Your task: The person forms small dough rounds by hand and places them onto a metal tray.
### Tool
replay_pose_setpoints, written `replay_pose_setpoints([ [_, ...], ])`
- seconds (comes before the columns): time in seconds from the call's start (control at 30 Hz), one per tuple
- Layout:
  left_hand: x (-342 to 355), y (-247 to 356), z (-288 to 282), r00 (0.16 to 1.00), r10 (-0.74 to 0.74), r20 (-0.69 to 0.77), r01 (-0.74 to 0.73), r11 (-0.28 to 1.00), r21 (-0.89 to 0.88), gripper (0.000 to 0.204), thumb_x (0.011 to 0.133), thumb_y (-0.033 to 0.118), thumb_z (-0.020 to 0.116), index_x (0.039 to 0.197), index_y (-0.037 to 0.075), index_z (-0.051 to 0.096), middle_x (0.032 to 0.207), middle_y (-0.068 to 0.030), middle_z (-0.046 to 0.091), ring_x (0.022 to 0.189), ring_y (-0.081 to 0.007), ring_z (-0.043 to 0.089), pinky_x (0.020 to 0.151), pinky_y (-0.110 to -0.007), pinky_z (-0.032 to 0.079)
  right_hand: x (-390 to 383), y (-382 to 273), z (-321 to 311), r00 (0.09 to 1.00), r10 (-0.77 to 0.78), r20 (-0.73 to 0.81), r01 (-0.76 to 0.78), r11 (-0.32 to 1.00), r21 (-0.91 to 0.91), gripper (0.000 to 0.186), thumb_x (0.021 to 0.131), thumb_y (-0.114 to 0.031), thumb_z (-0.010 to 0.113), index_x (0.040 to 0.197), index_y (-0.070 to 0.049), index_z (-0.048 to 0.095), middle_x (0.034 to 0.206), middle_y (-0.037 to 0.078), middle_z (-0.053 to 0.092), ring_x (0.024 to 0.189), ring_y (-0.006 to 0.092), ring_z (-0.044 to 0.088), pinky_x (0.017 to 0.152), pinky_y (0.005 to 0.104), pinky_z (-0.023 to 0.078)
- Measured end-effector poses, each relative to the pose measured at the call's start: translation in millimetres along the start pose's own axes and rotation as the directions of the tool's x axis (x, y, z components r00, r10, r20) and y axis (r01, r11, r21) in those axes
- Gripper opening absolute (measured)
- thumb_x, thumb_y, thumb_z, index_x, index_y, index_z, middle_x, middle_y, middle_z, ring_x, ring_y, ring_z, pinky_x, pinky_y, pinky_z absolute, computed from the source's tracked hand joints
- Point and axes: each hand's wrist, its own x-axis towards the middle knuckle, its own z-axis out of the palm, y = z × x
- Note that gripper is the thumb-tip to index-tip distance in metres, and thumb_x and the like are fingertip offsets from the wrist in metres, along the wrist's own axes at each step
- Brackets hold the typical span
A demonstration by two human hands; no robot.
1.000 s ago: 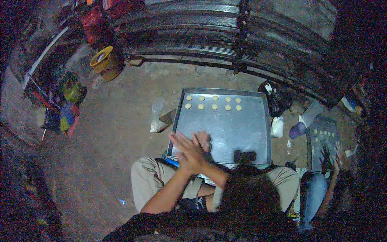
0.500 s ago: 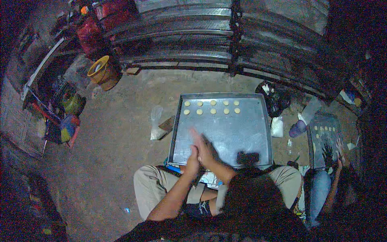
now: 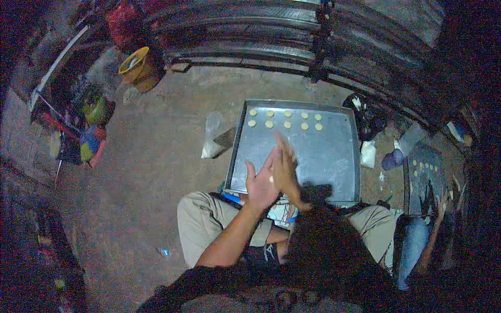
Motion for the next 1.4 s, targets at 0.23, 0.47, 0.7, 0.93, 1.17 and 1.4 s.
replay_pose_setpoints([
  [0.23, -8.0, -2.3, -1.0, 0.995, 0.071, -0.067, -0.04, 0.921, 0.387, 0.088, 0.092, 0.072, 0.029, 0.156, 0.014, 0.015, 0.16, -0.0088, 0.023, 0.146, -0.031, 0.025, 0.119, -0.048, 0.018, -30.6, 22.1, 40.5, 0.998, 0.064, -0.01, -0.065, 0.983, -0.17, 0.061, 0.096, -0.024, 0.047, 0.15, -0.004, 0.026, 0.151, 0.021, 0.035, 0.135, 0.0405, 0.036, 0.108, 0.0559, 0.029],
  [0.47, -6.6, 3.2, -2.3, 0.999, -0.036, 0.017, 0.031, 0.975, 0.22, 0.089, 0.092, 0.074, 0.029, 0.157, 0.014, 0.015, 0.161, -0.0094, 0.02, 0.146, -0.0286, 0.024, 0.118, -0.046, 0.022, -24.6, -0.2, 32.6, 0.97, 0.239, -0.044, -0.243, 0.966, -0.087, 0.054, 0.103, -0.035, 0.037, 0.148, -0.006, 0.034, 0.146, 0.021, 0.041, 0.132, 0.0374, 0.042, 0.109, 0.0509, 0.032],
  [0.7, 0.2, 5.9, 44.8, 0.993, -0.032, 0.118, 0.015, 0.99, 0.143, 0.093, 0.089, 0.077, 0.03, 0.157, 0.014, 0.015, 0.162, -0.0088, 0.017, 0.148, -0.0273, 0.02, 0.119, -0.043, 0.018, 10.5, -27.6, -15.3, 0.964, 0.239, -0.116, -0.201, 0.941, 0.271, 0.046, 0.104, -0.029, 0.031, 0.142, -0.005, 0.04, 0.122, 0.023, 0.06, 0.108, 0.0413, 0.06, 0.092, 0.0465, 0.047],
  [0.93, -8.3, -5.0, 33.9, 0.996, 0.071, -0.057, -0.029, 0.841, 0.541, 0.091, 0.091, 0.076, 0.022, 0.157, 0.014, 0.014, 0.162, -0.0069, 0.019, 0.147, -0.0289, 0.021, 0.12, -0.047, 0.016, -7.0, -29.5, 1.2, 0.972, 0.11, -0.208, -0.122, 0.991, -0.045, 0.042, 0.102, -0.023, 0.039, 0.14, -0.008, 0.042, 0.132, 0.019, 0.057, 0.118, 0.0399, 0.055, 0.099, 0.0492, 0.043],
  [1.17, 7.6, 0.1, 36.3, 0.998, 0.052, -0.036, -0.03, 0.883, 0.469, 0.082, 0.096, 0.07, 0.023, 0.156, 0.015, 0.019, 0.16, -0.0105, 0.023, 0.145, -0.0309, 0.026, 0.118, -0.048, 0.021, 10.3, -1.5, -1.0, 0.964, 0.263, -0.049, -0.237, 0.924, 0.3, 0.04, 0.1, -0.019, 0.041, 0.138, -0.005, 0.041, 0.121, 0.023, 0.062, 0.11, 0.0434, 0.061, 0.092, 0.0498, 0.05],
  [1.4, -4.4, -16.7, 32.6, 0.992, 0.126, -0.001, -0.1, 0.791, 0.604, 0.08, 0.097, 0.067, 0.022, 0.156, 0.014, 0.017, 0.16, -0.0086, 0.024, 0.145, -0.0303, 0.028, 0.118, -0.044, 0.024, -9.2, 10.0, 30.9, 0.923, 0.355, -0.147, -0.33, 0.928, 0.172, 0.037, 0.102, -0.027, 0.037, 0.13, -0.01, 0.055, 0.111, 0.023, 0.067, 0.095, 0.0436, 0.066, 0.078, 0.05, 0.054],
])
